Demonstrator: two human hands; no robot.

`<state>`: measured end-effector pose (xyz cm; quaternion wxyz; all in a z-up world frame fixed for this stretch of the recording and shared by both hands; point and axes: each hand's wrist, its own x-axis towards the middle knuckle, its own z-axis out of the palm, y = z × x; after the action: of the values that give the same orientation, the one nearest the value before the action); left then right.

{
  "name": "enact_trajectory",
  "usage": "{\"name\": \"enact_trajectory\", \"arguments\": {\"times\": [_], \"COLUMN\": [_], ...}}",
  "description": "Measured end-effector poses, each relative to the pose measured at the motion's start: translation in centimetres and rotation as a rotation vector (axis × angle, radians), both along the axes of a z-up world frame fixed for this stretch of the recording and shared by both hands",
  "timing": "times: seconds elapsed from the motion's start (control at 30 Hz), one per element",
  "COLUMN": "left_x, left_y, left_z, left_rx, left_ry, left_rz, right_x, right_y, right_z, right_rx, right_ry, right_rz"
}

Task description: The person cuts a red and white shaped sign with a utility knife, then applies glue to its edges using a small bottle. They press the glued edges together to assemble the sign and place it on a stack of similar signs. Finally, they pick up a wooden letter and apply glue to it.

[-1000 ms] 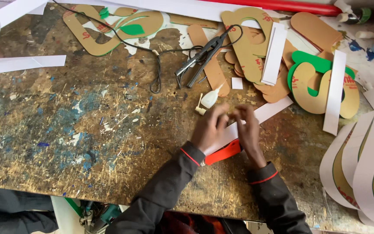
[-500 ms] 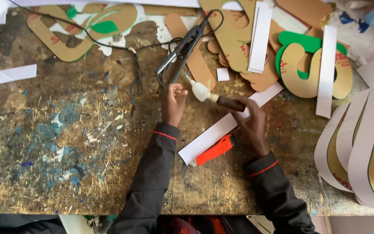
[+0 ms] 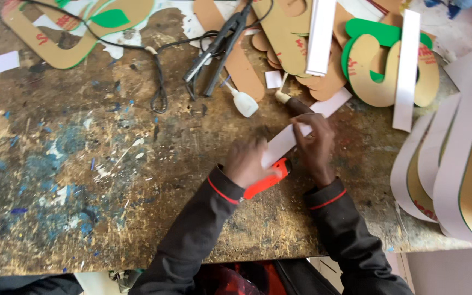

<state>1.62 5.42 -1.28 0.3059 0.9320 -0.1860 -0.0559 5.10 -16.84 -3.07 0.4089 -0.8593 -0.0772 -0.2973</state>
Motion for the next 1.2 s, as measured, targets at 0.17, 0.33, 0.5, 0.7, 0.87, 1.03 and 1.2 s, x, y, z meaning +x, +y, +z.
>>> {"name": "enact_trajectory", "arguments": {"times": [0.17,0.33,0.5,0.7,0.87,1.03,1.2], "left_x": [-2.5,0.3,3.0,-0.7,1.8,3.0,8.4], "left_y": [-4.8,-1.2,1.1,0.3,1.7,11.2,27.6], "left_z": [-6.9,-2.1,-2.8,-5.6,-8.7,-5.6,-8.3], "left_rx": [0.381,0.229,0.128,-0.453,-1.143,-1.001,-1.157], "left_ry": [-0.041,-0.3,-0.505,-0.393,0.374,0.43,0.542], "left_rz": [-0.229,-0.124,-0.055,0.44,0.483,0.336,0.375], "right_x": [-0.2,-0.6,-0.7,-4.2,-6.3,-6.6,-5.8], "right_y": [0.9,0.6,3.5,6.0,7.7,8.1,8.4], "right_z": [-1.8,-3.6,-7.8,-8.0,-1.9,-1.9,-2.2], "right_rx": [0.042,0.193,0.492,0.779,0.161,0.09,0.053], "right_ry": [0.172,0.449,0.678,0.638,0.759,0.678,0.757], "right_rz": [0.267,0.483,0.626,0.41,0.648,0.587,0.521]}}
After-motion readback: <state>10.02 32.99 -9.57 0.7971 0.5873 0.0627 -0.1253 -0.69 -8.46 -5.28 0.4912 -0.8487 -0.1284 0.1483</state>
